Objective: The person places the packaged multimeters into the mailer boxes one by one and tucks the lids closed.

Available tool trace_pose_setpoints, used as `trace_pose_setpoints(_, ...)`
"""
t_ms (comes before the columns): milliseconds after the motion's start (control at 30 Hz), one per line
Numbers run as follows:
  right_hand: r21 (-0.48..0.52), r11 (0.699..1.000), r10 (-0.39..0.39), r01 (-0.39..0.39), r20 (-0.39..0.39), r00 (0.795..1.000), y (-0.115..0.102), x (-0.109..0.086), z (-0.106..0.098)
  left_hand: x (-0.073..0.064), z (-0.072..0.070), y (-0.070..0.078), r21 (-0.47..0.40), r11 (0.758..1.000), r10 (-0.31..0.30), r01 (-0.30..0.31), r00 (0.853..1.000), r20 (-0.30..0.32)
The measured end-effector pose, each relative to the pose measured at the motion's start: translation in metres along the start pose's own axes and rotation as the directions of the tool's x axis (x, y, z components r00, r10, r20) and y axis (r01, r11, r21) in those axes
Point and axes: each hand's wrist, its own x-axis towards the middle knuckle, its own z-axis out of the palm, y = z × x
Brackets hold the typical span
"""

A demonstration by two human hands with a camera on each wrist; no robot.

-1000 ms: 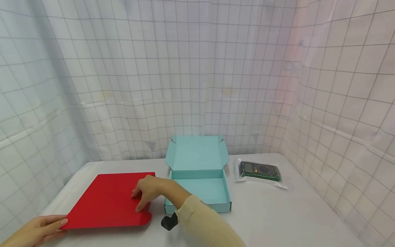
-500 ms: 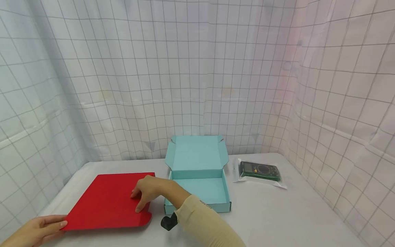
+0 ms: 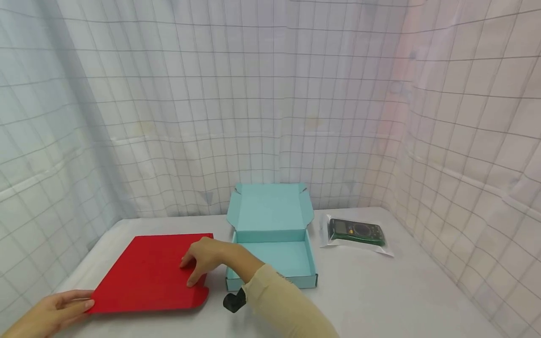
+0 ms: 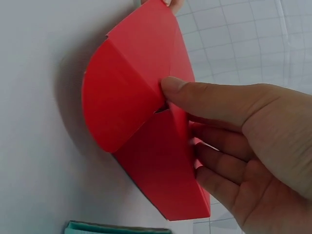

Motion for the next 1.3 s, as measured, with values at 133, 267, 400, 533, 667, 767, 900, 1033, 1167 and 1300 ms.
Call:
trace_pose_setpoints(133,0.007,1.000,-0.030,0.031,-0.005,1.000,0.004,-0.002,0.003,0.000,-0.002,0.001,-0.015,1.000,0.019,-0.018,1.000,0.018)
trace_pose_setpoints(267,0.030,0.998,-0.062,0.063,-0.028,0.998,0.005,-0.005,0.002,-0.002,-0.007,0.000,-0.063,0.994,0.088,-0.085,0.995,0.048)
trace_pose_setpoints(400,0.042,0.996,-0.074,0.077,-0.065,0.995,0.005,-0.009,-0.001,-0.005,-0.012,0.001,-0.128,0.976,0.180,-0.175,0.983,0.028)
trace_pose_setpoints(533,0.044,0.996,-0.079,0.084,-0.092,0.993,0.004,-0.012,-0.002,-0.009,-0.012,0.009,-0.036,0.970,0.234,-0.239,0.966,-0.111)
trace_pose_setpoints(667,0.044,0.994,-0.091,0.097,-0.124,0.988,0.002,-0.014,0.001,-0.011,-0.009,0.018,0.107,0.961,0.274,-0.256,0.937,-0.216)
trace_pose_setpoints(767,0.040,0.991,-0.116,0.124,-0.162,0.980,0.001,-0.018,0.004,-0.010,-0.005,0.028,0.212,0.939,0.320,-0.271,0.915,-0.247)
trace_pose_setpoints(900,0.039,0.988,-0.142,0.152,-0.199,0.970,-0.004,-0.030,0.003,-0.005,0.006,0.042,0.380,0.862,0.455,-0.336,0.844,-0.285)
trace_pose_setpoints(1033,0.037,0.983,-0.170,0.181,-0.197,0.965,-0.013,-0.046,0.003,0.002,0.017,0.049,0.468,0.774,0.587,-0.427,0.760,-0.278)
trace_pose_setpoints(1167,0.039,0.976,-0.204,0.215,-0.189,0.961,-0.021,-0.060,0.005,0.006,0.022,0.050,0.506,0.707,0.671,-0.495,0.696,-0.255)
trace_pose_setpoints(1300,0.058,0.970,-0.219,0.236,-0.215,0.952,-0.024,-0.070,0.009,0.007,0.024,0.049,0.537,0.672,0.700,-0.510,0.674,-0.235)
